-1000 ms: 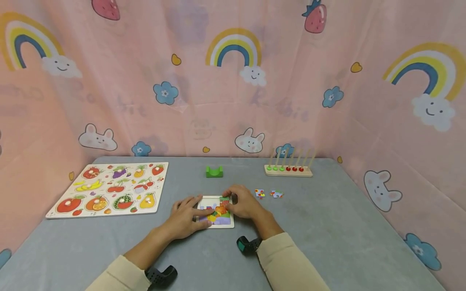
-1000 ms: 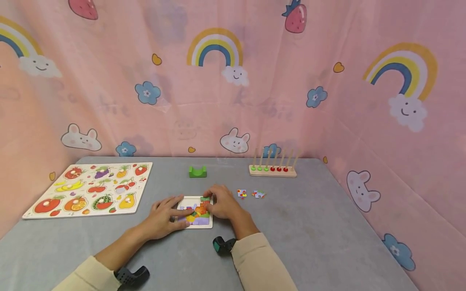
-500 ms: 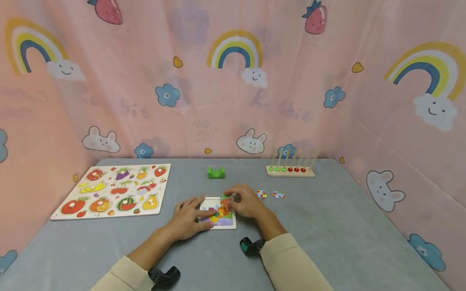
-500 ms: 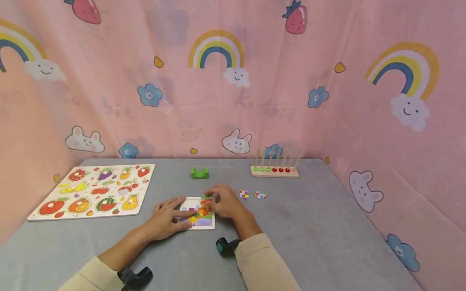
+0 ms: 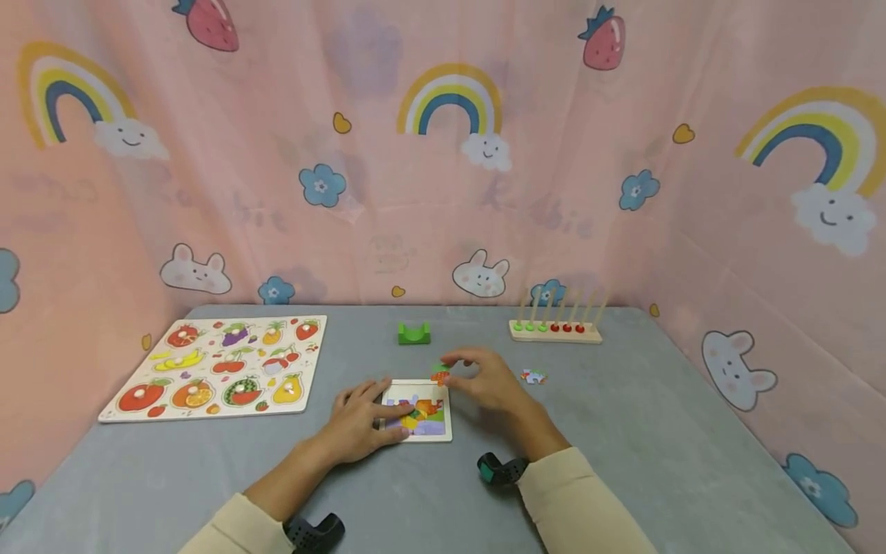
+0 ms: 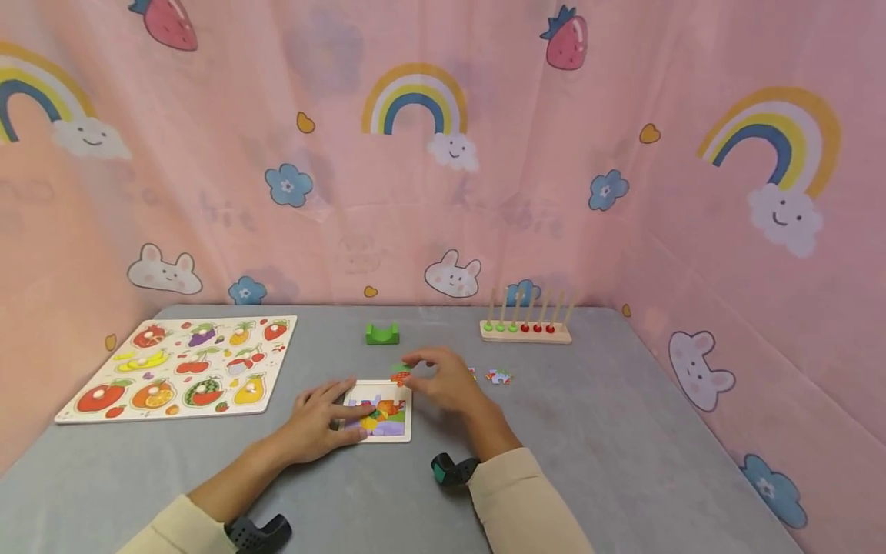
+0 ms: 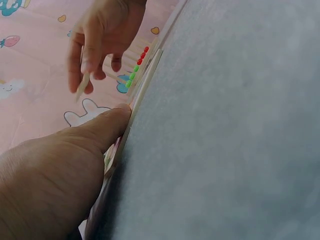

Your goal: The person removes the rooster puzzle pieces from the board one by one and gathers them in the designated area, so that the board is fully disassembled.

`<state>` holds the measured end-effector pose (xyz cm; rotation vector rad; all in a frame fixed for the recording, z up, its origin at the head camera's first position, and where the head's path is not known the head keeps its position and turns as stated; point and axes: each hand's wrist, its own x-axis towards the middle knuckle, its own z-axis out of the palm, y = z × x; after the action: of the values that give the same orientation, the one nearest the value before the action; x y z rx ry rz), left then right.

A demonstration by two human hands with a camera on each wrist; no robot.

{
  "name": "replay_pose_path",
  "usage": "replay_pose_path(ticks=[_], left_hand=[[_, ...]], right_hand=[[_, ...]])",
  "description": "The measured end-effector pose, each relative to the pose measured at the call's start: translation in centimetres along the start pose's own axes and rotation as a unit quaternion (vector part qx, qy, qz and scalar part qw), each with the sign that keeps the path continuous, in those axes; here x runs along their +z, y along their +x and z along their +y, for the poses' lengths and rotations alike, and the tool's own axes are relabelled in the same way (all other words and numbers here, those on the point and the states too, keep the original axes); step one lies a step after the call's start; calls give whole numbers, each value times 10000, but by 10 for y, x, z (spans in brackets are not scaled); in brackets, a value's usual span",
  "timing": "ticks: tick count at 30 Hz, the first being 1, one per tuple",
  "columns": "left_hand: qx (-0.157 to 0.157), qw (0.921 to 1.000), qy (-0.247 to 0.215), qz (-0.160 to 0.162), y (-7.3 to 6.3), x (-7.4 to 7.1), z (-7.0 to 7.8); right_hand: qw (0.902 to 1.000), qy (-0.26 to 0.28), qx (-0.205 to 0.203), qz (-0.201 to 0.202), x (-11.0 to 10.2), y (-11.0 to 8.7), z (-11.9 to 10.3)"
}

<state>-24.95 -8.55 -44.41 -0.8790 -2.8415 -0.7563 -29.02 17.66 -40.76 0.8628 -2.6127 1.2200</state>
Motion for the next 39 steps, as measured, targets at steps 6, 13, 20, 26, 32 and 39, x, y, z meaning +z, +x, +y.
replay_pose_path(ticks=[6, 13, 20, 26, 32, 39], left_hand=[[3, 10000, 2, -50, 0, 1, -1], [18, 10000, -23, -54, 0, 3, -1], [33, 10000, 41, -14, 2, 1, -2], [20, 10000, 35, -49, 1, 1, -2], [-3, 10000, 9, -53, 1, -1, -1], [41, 10000, -19, -52, 0, -1, -1]], right_hand=[[9993, 104, -310, 189, -17, -6, 3], [9996, -61, 147, 250, -35, -11, 2], [9989, -253, 157, 373, -56, -13, 5], [9984, -333, 73, 461, -72, -19, 7], [9986, -209, 243, 432, -86, -26, 13], [9978, -413, 228, 475, -98, -35, 27]])
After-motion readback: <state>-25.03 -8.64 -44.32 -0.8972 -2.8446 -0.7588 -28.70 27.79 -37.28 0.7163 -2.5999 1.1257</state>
